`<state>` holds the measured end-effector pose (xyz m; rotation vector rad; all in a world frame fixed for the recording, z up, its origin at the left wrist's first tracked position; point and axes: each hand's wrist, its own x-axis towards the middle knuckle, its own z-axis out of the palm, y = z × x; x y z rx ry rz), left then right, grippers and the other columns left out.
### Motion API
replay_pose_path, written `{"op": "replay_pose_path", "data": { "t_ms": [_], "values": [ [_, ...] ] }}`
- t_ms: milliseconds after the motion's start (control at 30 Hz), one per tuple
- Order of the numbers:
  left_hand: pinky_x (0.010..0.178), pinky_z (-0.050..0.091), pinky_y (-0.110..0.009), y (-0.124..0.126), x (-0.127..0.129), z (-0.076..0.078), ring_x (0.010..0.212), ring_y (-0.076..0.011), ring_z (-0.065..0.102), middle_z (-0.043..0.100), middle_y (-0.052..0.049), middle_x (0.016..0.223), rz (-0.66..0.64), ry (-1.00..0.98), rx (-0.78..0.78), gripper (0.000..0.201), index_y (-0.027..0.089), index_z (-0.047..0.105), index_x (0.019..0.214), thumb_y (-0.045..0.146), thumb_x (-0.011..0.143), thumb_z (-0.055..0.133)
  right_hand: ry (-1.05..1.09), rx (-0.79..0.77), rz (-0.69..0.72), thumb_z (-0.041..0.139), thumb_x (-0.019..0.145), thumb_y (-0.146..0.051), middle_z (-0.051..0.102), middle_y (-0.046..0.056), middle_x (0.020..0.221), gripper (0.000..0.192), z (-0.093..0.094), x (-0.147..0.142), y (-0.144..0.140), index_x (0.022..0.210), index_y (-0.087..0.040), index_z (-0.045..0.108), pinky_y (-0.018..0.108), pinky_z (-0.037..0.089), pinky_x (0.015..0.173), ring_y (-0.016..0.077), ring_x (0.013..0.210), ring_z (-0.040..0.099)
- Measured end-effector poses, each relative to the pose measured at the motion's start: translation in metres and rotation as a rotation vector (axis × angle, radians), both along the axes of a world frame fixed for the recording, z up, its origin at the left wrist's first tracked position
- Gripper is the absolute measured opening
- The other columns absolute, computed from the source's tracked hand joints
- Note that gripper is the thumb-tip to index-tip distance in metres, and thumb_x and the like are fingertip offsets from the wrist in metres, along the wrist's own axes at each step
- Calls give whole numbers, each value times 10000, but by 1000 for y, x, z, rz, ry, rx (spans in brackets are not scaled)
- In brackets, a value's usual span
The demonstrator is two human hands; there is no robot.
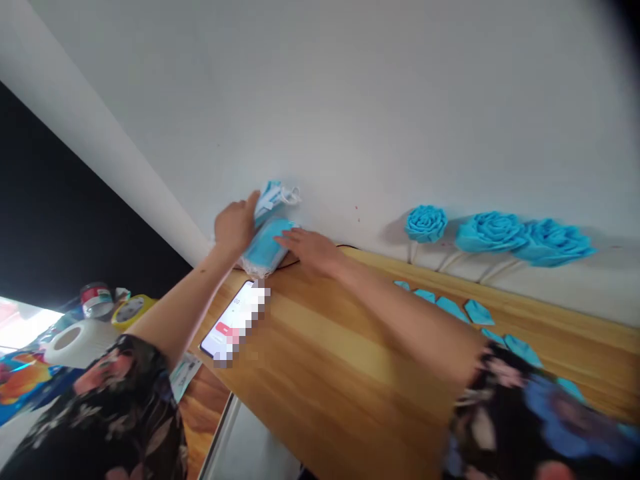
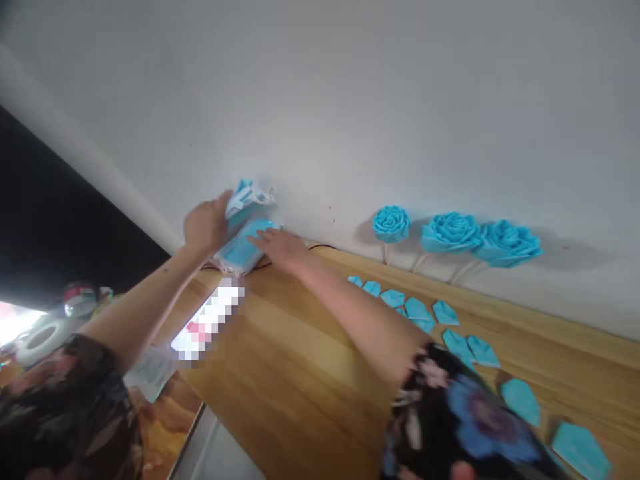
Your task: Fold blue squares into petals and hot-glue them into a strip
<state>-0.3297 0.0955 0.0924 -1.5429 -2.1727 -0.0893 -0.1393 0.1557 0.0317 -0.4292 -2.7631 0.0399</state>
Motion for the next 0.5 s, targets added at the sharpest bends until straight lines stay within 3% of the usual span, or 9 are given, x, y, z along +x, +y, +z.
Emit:
{"op": "replay_pose_path", "data": {
  "t_ms": [133,200,267,367,433,500],
  "values": [
    [810,481,-434,14,13,-42,1022,-335,548,580,-148,1181,-77,-118,-301,649,281,155,1476,457,902,402,15,51,-67,381,913,-118,591,57,1316,451,44,100,-21,1328,-231,517,402,503,929,240,1182,562],
    [817,473,-485,14,22,-53,1060,-377,528,513,-167,1283,-101,-164,-313,718,310,131,1481,582,868,387,32,75,-135,388,909,-136,614,60,1287,426,54,154,-40,1293,-217,555,410,499,945,240,1163,580],
    [830,452,-538,11,31,-60,1132,-420,474,375,-174,1419,-115,-149,-286,710,360,131,1476,610,858,377,54,73,-240,379,926,-203,619,51,1280,405,55,205,-62,1283,-239,567,427,491,968,246,1173,577],
    [899,359,-635,6,39,-67,1301,-472,257,181,-129,1536,-147,-28,-285,593,408,226,1446,528,887,385,49,22,-455,352,940,-293,628,43,1268,418,46,271,-95,1312,-265,542,424,521,927,243,1147,598],
    [913,334,-648,4,39,-69,1326,-468,206,161,-113,1545,-127,-15,-301,528,404,284,1426,484,909,350,51,-29,-586,350,940,-321,615,42,1288,426,37,310,-116,1325,-285,529,395,518,933,228,1149,598],
    [873,386,-614,5,33,-66,1292,-457,279,197,-128,1528,-51,-83,-302,502,393,287,1426,453,927,286,88,-70,-696,378,920,-350,662,50,1217,416,28,344,-135,1295,-325,556,359,556,839,227,1059,650]
  ]
}}
